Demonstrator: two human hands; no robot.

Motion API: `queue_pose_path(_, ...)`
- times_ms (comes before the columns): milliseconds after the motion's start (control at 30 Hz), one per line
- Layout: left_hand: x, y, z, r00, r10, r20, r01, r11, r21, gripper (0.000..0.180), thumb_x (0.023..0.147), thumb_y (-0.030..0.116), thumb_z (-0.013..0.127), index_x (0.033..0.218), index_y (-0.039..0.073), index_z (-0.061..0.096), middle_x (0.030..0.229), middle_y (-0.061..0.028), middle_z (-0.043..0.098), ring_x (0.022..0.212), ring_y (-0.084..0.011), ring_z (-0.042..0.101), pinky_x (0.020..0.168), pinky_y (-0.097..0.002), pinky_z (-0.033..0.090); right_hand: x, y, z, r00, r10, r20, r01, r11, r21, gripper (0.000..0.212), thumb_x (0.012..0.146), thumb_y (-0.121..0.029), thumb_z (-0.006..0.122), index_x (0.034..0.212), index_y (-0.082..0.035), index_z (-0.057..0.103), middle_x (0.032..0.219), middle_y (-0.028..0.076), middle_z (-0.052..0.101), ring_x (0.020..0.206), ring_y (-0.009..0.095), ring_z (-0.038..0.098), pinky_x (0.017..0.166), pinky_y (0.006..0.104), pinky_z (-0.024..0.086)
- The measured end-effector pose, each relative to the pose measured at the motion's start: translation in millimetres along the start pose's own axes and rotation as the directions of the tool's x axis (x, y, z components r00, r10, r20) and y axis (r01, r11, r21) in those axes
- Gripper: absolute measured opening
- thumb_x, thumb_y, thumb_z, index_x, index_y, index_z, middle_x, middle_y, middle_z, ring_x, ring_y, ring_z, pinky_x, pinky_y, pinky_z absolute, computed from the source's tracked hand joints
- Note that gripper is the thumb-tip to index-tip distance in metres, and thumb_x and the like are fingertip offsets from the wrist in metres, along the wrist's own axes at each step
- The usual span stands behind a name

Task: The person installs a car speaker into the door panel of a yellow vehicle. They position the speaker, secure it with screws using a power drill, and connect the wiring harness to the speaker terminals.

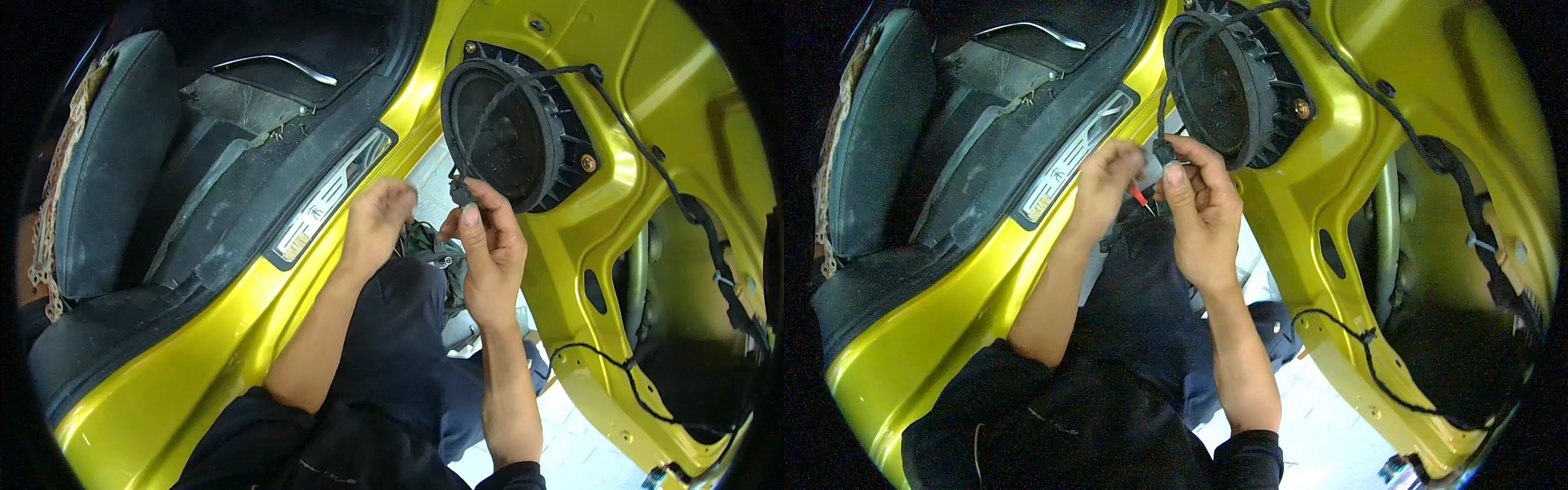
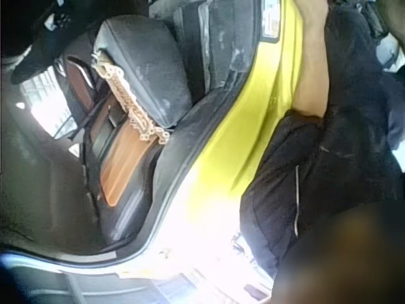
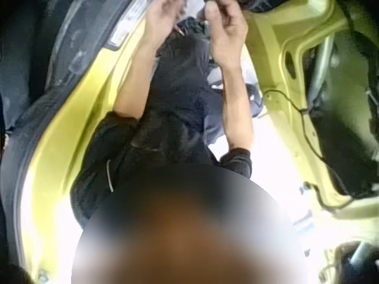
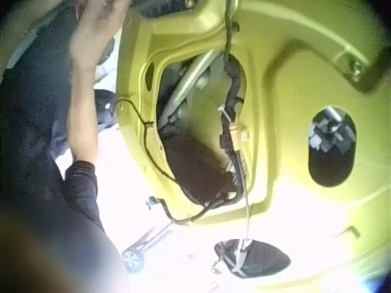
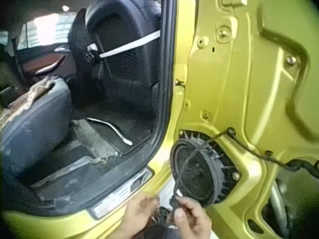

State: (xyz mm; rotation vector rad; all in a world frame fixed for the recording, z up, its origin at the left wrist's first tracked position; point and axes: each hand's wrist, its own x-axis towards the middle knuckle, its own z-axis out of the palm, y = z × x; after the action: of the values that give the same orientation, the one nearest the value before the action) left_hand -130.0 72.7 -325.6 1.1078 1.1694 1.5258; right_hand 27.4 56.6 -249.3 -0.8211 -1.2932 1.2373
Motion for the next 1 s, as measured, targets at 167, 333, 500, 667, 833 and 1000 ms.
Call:
queue_pose_path(167, -20.6, -138.5, -3.6, 0.994, -0.103, 0.048, 0.048, 0.76, 0.648, 0.014, 0.092, 0.008, 0.067, 0.104, 0.002, 0.069, 0.098, -0.0154, 0.072, 0.096, -0.0308, 0.071, 0.085, -0.0402, 0.055, 7.8, 14.9, -1.9, 0.984, -0.173, 0.046, 0.177, 0.979, -0.101, 0.036, 0.108, -0.021, 0.053, 0.136, 0.002, 0.052, 0.146, 0.018, 0.051, 0.093, 0.018, 0.066, 0.081, 0.0344, 0.057)
queue_pose_path(333, -11.1, -268.3, -34.9, 0.968, -0.115, 0.225, -0.201, 0.188, 0.961, 0.042, 0.09, 0.014, 0.062, 0.132, 0.007, 0.061, 0.138, -0.0101, 0.058, 0.138, -0.032, 0.044, 0.113, -0.0587, 0.038, 10.6, 23.4, -16.9, 0.965, -0.166, 0.203, 0.129, 0.975, 0.183, 0.043, 0.112, -0.026, 0.042, 0.142, 0.003, 0.046, 0.135, 0.026, 0.059, 0.091, 0.026, 0.07, 0.082, 0.0396, 0.058)
queue_pose_path(500, -21.5, -302.4, -59.9, 0.912, -0.323, 0.252, -0.318, -0.171, 0.933, 0.026, 0.095, 0.018, 0.056, 0.114, 0.008, 0.07, 0.117, -0.0129, 0.064, 0.126, -0.0304, 0.053, 0.115, -0.0561, 0.035, 10.7, 33.1, -17.4, 0.925, -0.348, 0.151, 0.329, 0.934, 0.139, 0.045, 0.106, -0.017, 0.056, 0.146, 0.004, 0.049, 0.128, 0.021, 0.064, 0.093, 0.02, 0.068, 0.079, 0.0375, 0.058)
queue_pose_path(667, -50.2, -277.9, -59.1, 0.941, -0.273, 0.197, -0.235, -0.111, 0.966, 0.021, 0.092, 0.016, 0.058, 0.106, 0.006, 0.07, 0.107, -0.0155, 0.067, 0.105, -0.0319, 0.067, 0.1, -0.051, 0.048, 12.3, 38.8, -6.0, 0.962, -0.271, -0.011, 0.271, 0.957, 0.105, 0.035, 0.101, -0.014, 0.067, 0.13, 0.005, 0.064, 0.106, 0.014, 0.073, 0.076, 0.015, 0.067, 0.07, 0.0272, 0.056)
queue_pose_path(833, -95.9, -229.9, -45.9, 0.891, -0.442, 0.102, -0.085, 0.059, 0.995, 0.026, 0.091, 0.017, 0.059, 0.11, -0.001, 0.064, 0.111, -0.0251, 0.07, 0.095, -0.0394, 0.073, 0.083, -0.0525, 0.056, 14.4, 52.6, 24.6, 0.935, -0.346, -0.084, 0.347, 0.938, -0.007, 0.033, 0.103, -0.014, 0.062, 0.13, 0.005, 0.063, 0.111, 0.015, 0.072, 0.073, 0.012, 0.069, 0.065, 0.0248, 0.057)
queue_pose_path(1000, -117.8, -124.9, -54.2, 0.876, -0.468, 0.118, -0.07, 0.12, 0.99, 0.03, 0.091, 0.022, 0.059, 0.107, -0.003, 0.061, 0.095, -0.027, 0.071, 0.095, -0.0446, 0.07, 0.084, -0.0558, 0.055, 23.7, 65.5, 50.9, 0.804, -0.586, -0.099, 0.576, 0.809, -0.112, 0.044, 0.106, -0.014, 0.057, 0.144, 0.007, 0.05, 0.12, 0.021, 0.066, 0.071, 0.014, 0.071, 0.064, 0.0252, 0.058)
